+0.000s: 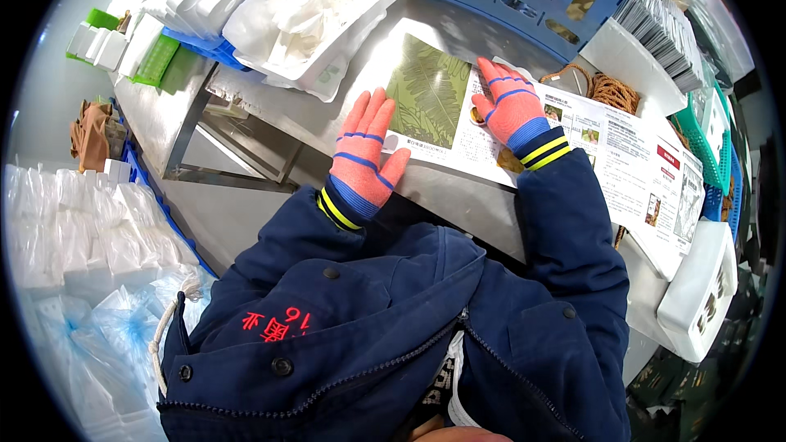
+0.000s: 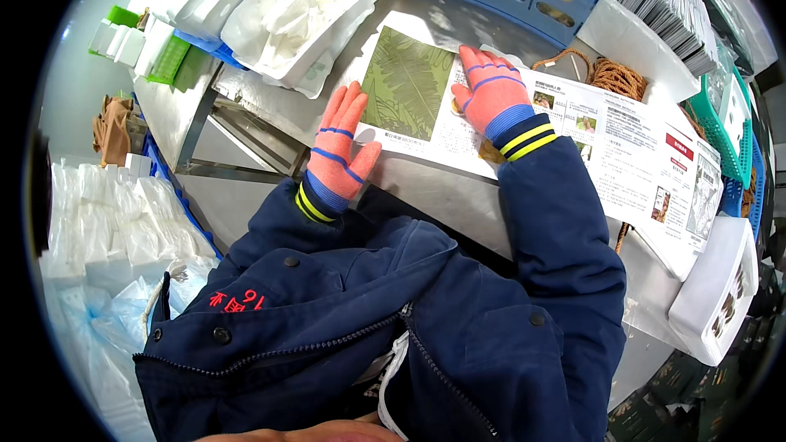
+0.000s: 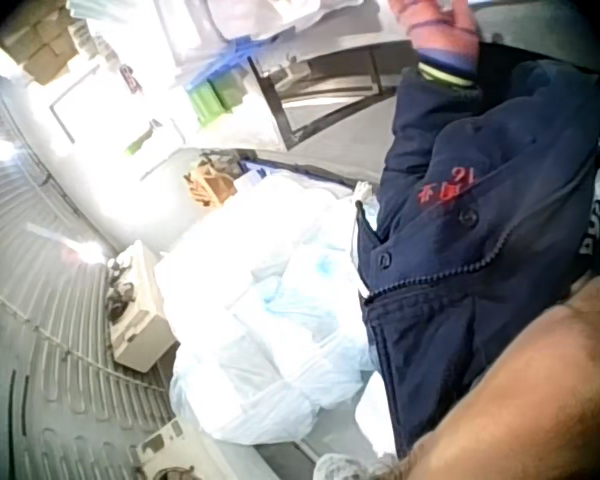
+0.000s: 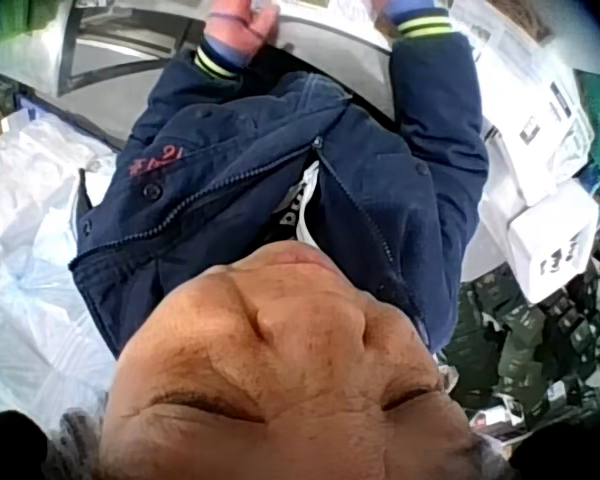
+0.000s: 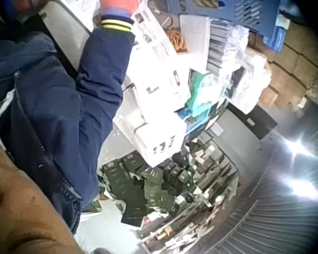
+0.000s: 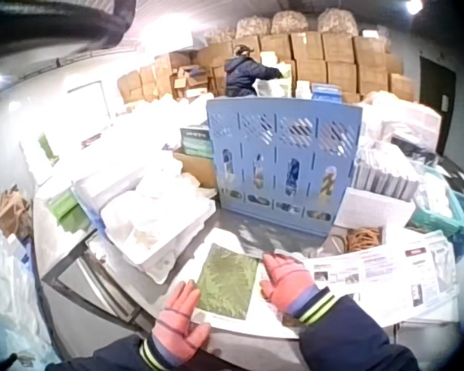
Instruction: The person repeatedly picks up small folded pamphlets from a blue basket, unfolds them to view the printed content, refolds them, and places them into a white tray. The person continues this cycle throughout the clip.
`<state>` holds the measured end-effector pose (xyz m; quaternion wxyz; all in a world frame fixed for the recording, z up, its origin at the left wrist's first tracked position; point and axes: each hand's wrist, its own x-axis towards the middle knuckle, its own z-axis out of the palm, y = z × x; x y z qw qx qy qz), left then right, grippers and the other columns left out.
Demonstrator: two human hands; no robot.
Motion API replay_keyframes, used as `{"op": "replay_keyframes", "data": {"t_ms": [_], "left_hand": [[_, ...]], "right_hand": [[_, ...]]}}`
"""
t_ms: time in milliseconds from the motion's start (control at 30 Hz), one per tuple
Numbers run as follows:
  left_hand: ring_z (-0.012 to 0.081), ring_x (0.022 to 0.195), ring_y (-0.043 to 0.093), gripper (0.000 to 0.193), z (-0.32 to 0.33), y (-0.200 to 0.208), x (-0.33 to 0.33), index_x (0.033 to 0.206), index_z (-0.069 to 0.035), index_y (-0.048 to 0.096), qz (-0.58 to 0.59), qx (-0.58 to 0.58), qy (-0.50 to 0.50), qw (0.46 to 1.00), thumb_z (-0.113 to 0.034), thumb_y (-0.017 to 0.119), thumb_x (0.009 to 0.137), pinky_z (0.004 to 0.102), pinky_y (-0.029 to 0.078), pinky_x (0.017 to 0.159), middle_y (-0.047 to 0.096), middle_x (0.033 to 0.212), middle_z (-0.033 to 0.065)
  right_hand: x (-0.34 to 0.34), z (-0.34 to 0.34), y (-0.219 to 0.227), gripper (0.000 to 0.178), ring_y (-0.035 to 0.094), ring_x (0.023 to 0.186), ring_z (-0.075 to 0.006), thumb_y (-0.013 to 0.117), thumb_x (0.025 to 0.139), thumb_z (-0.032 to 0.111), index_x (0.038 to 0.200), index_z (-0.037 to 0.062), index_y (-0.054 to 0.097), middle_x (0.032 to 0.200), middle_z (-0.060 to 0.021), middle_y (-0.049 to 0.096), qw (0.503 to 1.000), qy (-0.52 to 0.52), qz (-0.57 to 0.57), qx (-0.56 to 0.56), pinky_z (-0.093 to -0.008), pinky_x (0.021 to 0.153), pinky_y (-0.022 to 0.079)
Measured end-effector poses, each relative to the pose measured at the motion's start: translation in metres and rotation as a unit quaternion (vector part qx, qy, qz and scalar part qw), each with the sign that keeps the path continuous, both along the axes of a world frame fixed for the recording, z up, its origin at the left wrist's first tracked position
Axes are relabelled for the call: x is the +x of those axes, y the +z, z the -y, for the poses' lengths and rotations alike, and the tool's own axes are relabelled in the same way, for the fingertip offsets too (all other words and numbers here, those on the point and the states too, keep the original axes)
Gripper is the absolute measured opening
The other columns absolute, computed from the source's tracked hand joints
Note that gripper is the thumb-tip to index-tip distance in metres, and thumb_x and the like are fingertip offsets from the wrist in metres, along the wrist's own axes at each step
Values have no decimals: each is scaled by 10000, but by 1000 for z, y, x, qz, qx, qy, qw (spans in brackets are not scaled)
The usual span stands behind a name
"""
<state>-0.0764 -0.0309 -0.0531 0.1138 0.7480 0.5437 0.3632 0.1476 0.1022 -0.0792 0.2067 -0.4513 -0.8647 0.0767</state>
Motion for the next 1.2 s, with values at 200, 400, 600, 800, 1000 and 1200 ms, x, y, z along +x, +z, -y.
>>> {"op": "replay_keyframes", "data": {"t_ms": [200,400,600,800,1000,1200], "left_hand": [[249,1235,362,602,-4,11,15,1340,-4,303,376,-88,-59,920,-15,550,791,331,285,1012,385,1327,147],[172,954,578,556,-45,10,-5,1350,-36,299,555,-275,-1,785,-60,486,827,253,487,724,579,1086,98],[171,1093,471,460,-37,37,2,1273,55,386,502,-139,-159,838,18,501,829,278,344,941,507,1193,123],[310,1240,335,673,-72,76,24,1302,-5,349,57,175,-22,983,-45,665,710,375,285,1013,329,1350,203],[413,1257,247,956,-69,100,79,1285,-2,359,-52,179,-77,979,-416,782,535,466,237,1023,274,1363,247],[415,1264,269,904,-58,98,60,1304,24,329,40,76,-241,967,-393,743,616,436,237,1034,341,1336,241]], "right_hand": [[-1,1,16,550,447,1123,-348,593,770,218,1260,49,407,1220,-182,486,990,43,-126,51,-396,956,341],[9,-7,1,515,473,1089,-341,588,782,242,1246,68,449,1157,-186,530,987,-34,-156,6,-392,933,361],[19,-8,31,417,563,958,-239,627,762,176,1144,38,528,1039,-127,588,921,-4,-381,-78,-304,823,433],[64,20,125,128,491,693,-43,575,809,100,890,2,590,742,7,575,849,-32,-509,-140,-184,625,398],[73,44,155,117,497,685,-37,566,822,83,893,-6,593,748,-6,589,829,-43,-558,-18,-176,607,395],[56,72,165,74,510,661,-78,575,807,62,859,12,590,711,-19,581,852,-46,-519,48,-208,605,409]]}}
